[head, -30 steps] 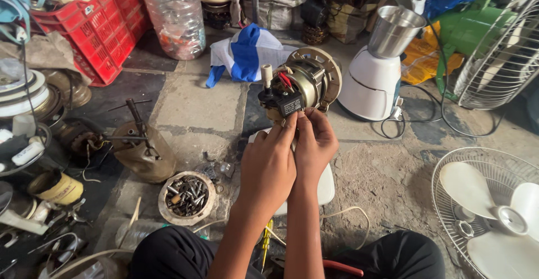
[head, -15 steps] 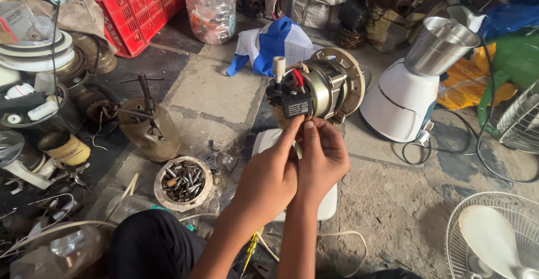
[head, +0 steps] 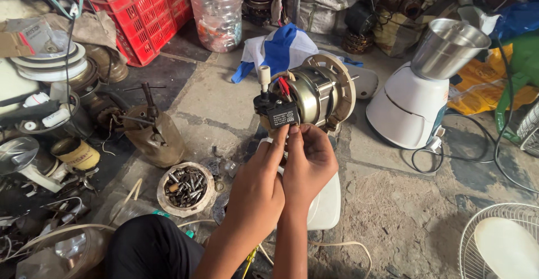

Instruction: The person repairs a disassembled fan motor by connecting wires to a capacitor and tightening screws with a screwdriver. The person handles the motor, wires, and capacitor while seated on the floor.

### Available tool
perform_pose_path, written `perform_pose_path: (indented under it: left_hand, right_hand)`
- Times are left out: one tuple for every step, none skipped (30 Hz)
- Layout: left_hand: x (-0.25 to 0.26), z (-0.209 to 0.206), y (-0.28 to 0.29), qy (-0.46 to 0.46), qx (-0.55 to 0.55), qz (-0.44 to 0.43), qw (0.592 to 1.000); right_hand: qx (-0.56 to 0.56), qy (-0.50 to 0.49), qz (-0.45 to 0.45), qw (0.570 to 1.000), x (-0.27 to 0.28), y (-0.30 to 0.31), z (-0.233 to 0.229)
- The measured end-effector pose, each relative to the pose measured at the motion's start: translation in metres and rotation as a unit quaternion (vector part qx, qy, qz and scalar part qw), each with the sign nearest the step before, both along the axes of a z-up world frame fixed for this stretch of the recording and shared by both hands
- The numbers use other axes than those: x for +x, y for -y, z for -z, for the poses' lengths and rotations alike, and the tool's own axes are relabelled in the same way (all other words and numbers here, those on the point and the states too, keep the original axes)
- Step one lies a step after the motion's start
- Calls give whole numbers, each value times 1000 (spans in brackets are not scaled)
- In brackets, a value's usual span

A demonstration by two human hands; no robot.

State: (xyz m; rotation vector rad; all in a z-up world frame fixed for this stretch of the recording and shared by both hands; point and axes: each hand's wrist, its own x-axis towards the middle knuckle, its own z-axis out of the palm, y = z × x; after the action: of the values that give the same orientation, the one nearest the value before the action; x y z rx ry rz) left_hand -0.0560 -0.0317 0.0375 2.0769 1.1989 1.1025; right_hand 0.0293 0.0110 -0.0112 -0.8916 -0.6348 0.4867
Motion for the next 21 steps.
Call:
perform_pose_path:
  left_hand:
    - [0, -1, 0, -2, 6, -3, 1000]
    - [1, -2, 0, -4, 11, -4, 1000]
    - [1, -2, 0, -5, 16, -5, 1000]
    - [2, -2, 0, 5, 33, -4, 999]
    - [2, -1, 0, 14, 50, -3, 999]
    - [2, -2, 0, 24, 66, -3, 998]
    - [2, -2, -1, 15, 32, -6, 999]
    - [1, -2, -2, 5, -2, -9, 1000]
    - [1, -3, -2, -4, -37, -12, 999]
    - [1, -3, -2, 0, -52, -9, 999]
    - [1, -3, -3, 4, -68, -5, 998]
    - [1, -3, -2, 9, -84, -1, 996]
    - [0, -3, -2, 19, -102, 2, 995]
    - [0, -3, -2, 30, -120, 7, 992]
    - [0, -2, -2, 41, -137, 12, 990]
    - [0, -1, -2, 49, -129, 14, 990]
    - [-1, 1, -1, 56, -122, 15, 991]
    - [-1, 3, -2, 65, -113, 19, 991]
    - [-3, 5, -2, 52, -92, 15, 994]
    - [-5, 7, -4, 42, -70, 12, 997]
    - [-7, 9, -5, 33, -48, 10, 998]
  right_hand:
    - [0, 9, 0, 1000, 1, 0, 0]
    - [-2, 19, 1, 1000, 3, 0, 1]
    - [2, 11, -4, 1000, 3, 0, 2]
    - [5, 3, -11, 1000, 3, 0, 2]
    - [8, -5, -17, 1000, 3, 0, 2]
    - [11, 13, -10, 1000, 4, 1, 1]
    - [14, 30, -4, 999, 5, 2, 0]
    - [17, 47, 1, 999, 4, 4, -1]
    - [5, 46, -3, 999, 4, 6, -3]
    - [-7, 45, -6, 999, 5, 8, -5]
    - [-19, 44, -9, 999, 5, 11, -9]
    - [-25, 40, -14, 999, 4, 13, -12]
    - [-31, 36, -18, 999, 4, 14, -16]
    - [-37, 32, -21, 999, 4, 15, -21]
    - [-69, 37, -13, 997, 4, 16, -27]
    - [-101, 42, -6, 994, 5, 15, -31]
    - [-133, 48, 1, 990, 6, 15, -36]
    - [-159, 68, 1, 985, 8, 14, -40]
    - [-186, 87, 0, 979, 11, 14, -43]
    - [-211, 109, 2, 971, 16, 14, -45]
    - [-185, 126, -17, 975, 20, 15, -45]
